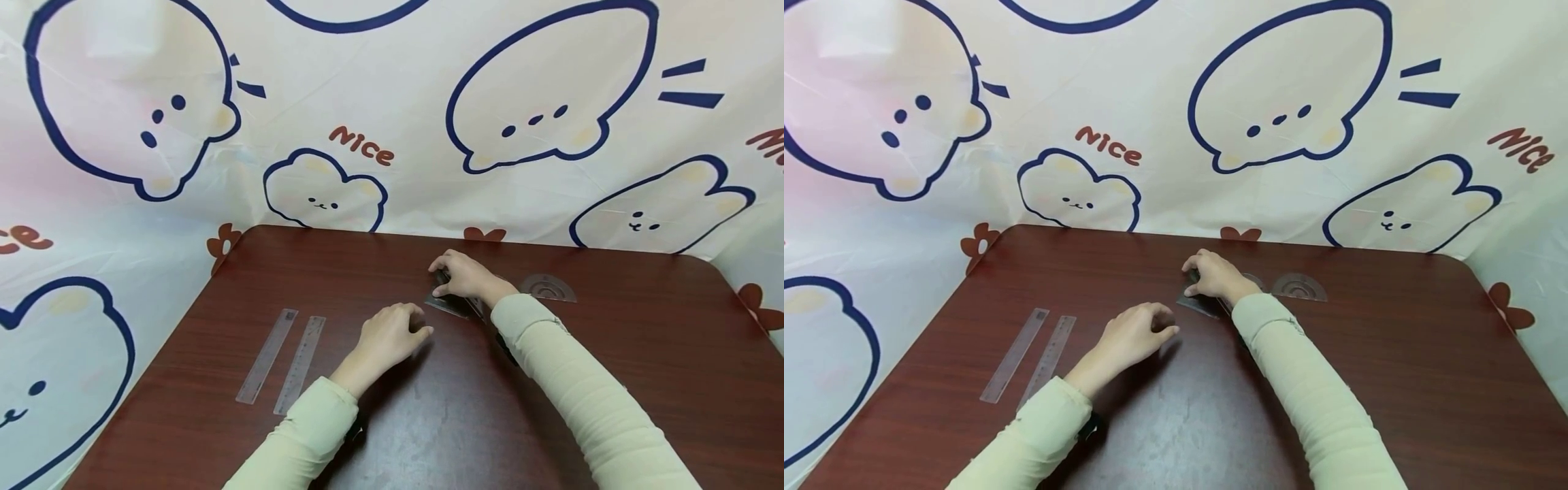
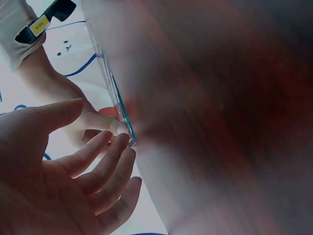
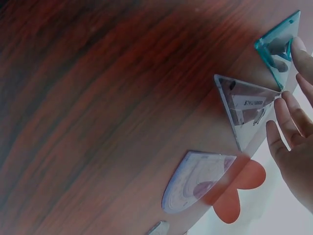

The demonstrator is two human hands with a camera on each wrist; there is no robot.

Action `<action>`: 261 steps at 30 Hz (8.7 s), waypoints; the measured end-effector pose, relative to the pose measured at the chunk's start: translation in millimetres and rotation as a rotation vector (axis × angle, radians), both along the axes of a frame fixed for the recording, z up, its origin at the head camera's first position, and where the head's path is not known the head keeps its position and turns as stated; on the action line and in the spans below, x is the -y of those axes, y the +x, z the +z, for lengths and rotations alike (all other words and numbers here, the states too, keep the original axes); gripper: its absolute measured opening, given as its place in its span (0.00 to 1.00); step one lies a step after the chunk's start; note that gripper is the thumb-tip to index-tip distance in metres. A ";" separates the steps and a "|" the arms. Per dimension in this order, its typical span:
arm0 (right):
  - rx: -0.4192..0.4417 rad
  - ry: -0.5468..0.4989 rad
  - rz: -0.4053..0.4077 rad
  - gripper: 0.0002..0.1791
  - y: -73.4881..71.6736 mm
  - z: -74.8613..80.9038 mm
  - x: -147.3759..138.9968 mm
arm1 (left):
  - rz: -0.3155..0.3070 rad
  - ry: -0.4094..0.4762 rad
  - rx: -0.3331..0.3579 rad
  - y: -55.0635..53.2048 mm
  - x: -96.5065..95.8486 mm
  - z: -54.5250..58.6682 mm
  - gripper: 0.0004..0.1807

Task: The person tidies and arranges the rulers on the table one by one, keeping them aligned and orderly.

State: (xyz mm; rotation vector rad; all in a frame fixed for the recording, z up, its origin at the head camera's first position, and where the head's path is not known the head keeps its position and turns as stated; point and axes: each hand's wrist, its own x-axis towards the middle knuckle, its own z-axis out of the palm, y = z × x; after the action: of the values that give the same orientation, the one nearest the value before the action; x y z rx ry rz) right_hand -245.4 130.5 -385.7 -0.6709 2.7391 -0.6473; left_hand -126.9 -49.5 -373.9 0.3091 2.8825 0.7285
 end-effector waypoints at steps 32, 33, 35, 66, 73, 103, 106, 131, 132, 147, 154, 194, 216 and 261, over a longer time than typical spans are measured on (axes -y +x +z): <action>-0.051 0.026 -0.112 0.28 1.9 -3.8 5.0 | 0.110 -0.059 0.042 -32.5 -12.0 -5.2 0.33; -0.057 0.021 -0.113 0.28 2.0 -3.5 5.2 | 0.113 -0.062 0.039 -33.9 -12.4 -5.5 0.33; -0.071 0.011 -0.112 0.27 2.2 -3.2 5.7 | 0.118 -0.065 0.033 -36.5 -12.6 -6.2 0.34; -0.197 0.002 -0.026 0.18 8.0 1.9 12.3 | 0.148 0.030 0.030 -57.0 -1.8 -16.6 0.23; -0.208 -0.034 -0.016 0.15 8.7 3.2 8.7 | 0.153 0.085 0.072 -58.4 -1.2 -15.8 0.23; -0.033 -0.245 -0.133 0.11 39.3 6.7 -15.6 | 0.143 0.248 -0.001 -30.9 7.5 6.0 0.12; -0.024 -0.283 -0.157 0.11 45.7 4.9 -15.7 | 0.128 0.264 -0.014 -26.6 9.8 6.9 0.11; 0.025 -0.341 -0.238 0.13 94.4 16.9 -1.9 | 0.049 0.235 -0.091 -2.3 35.5 14.1 0.09; 0.023 -0.336 -0.233 0.13 95.5 17.1 -0.5 | 0.043 0.229 -0.097 -1.8 37.3 14.6 0.09; -0.004 -0.291 -0.187 0.10 112.9 17.5 26.3 | 0.059 0.202 -0.090 10.9 66.0 11.8 0.08; 0.041 -0.285 -0.140 0.08 117.4 19.8 36.2 | 0.063 0.154 -0.108 19.4 75.5 11.7 0.07; 0.046 -0.182 0.009 0.07 150.0 9.1 66.7 | 0.007 0.049 -0.121 59.1 96.5 -0.6 0.07; 0.127 -0.197 0.024 0.08 161.5 2.9 68.0 | -0.090 0.042 -0.025 66.7 110.3 -5.0 0.06; 0.005 0.053 0.079 0.12 167.9 2.9 102.4 | -0.135 -0.027 0.063 69.6 135.3 -7.2 0.08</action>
State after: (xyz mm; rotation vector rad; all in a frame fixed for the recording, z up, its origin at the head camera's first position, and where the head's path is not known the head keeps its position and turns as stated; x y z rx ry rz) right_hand -77.5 28.1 -382.7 -0.7601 2.6991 -0.5560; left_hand -57.3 -184.8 -381.1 0.4632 2.7774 0.6636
